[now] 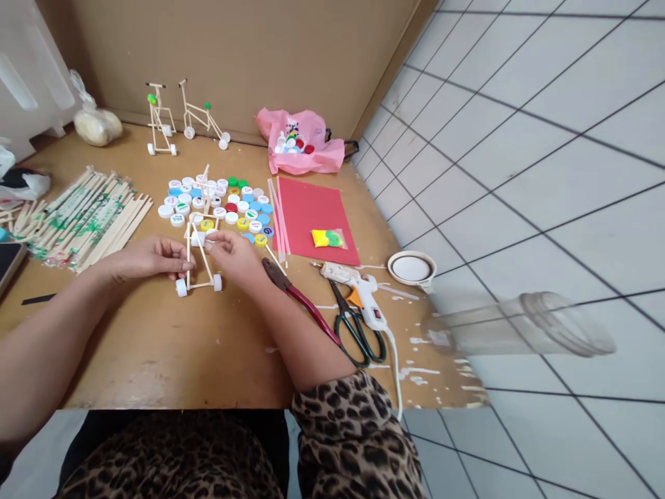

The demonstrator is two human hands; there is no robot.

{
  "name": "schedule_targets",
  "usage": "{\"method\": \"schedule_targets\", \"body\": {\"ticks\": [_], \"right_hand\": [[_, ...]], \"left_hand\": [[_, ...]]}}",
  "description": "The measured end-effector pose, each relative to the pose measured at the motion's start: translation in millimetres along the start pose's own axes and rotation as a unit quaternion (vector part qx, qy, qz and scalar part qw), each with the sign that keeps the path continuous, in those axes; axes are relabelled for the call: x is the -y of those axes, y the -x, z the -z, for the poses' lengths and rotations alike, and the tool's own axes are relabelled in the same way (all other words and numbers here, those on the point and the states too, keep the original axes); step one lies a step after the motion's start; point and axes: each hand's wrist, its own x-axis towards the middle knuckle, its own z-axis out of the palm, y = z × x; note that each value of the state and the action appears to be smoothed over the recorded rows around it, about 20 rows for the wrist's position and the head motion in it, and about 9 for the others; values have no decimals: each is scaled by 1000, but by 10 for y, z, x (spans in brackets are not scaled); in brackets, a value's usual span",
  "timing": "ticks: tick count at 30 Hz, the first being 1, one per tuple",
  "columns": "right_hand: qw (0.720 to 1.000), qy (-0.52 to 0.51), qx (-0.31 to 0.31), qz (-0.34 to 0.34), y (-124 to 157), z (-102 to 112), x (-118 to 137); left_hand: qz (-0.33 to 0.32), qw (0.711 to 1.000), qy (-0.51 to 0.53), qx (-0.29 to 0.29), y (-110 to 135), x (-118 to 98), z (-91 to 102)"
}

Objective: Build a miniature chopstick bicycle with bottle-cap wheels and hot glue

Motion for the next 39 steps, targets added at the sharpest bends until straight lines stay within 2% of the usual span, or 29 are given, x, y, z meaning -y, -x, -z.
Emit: {"method": "schedule_targets", "body": {"ticks": [4, 8, 14, 20, 26, 33, 39], "right_hand": [[999, 10, 24, -23, 20, -14, 24], [999, -14, 39, -3, 30, -21, 55], [998, -33, 42, 25, 70, -20, 90], [997, -50, 62, 21, 78, -35, 76], [995, -57, 76, 30, 108, -51, 116], [994, -46, 92, 35, 101, -68, 99], [991, -40, 106, 68, 113, -31, 100]], "left_hand": [[-17, 999, 21, -29, 7, -3, -17], [-49, 994, 50, -78, 24, -2, -15], [-105, 989, 22, -104, 55, -37, -27], [-177, 967, 14, -181, 113, -144, -73], [-212, 948, 9, -239, 127, -196, -103], [-234, 935, -25, -265, 134, -220, -117], [-237, 938, -33, -252, 166, -234, -118]]}}
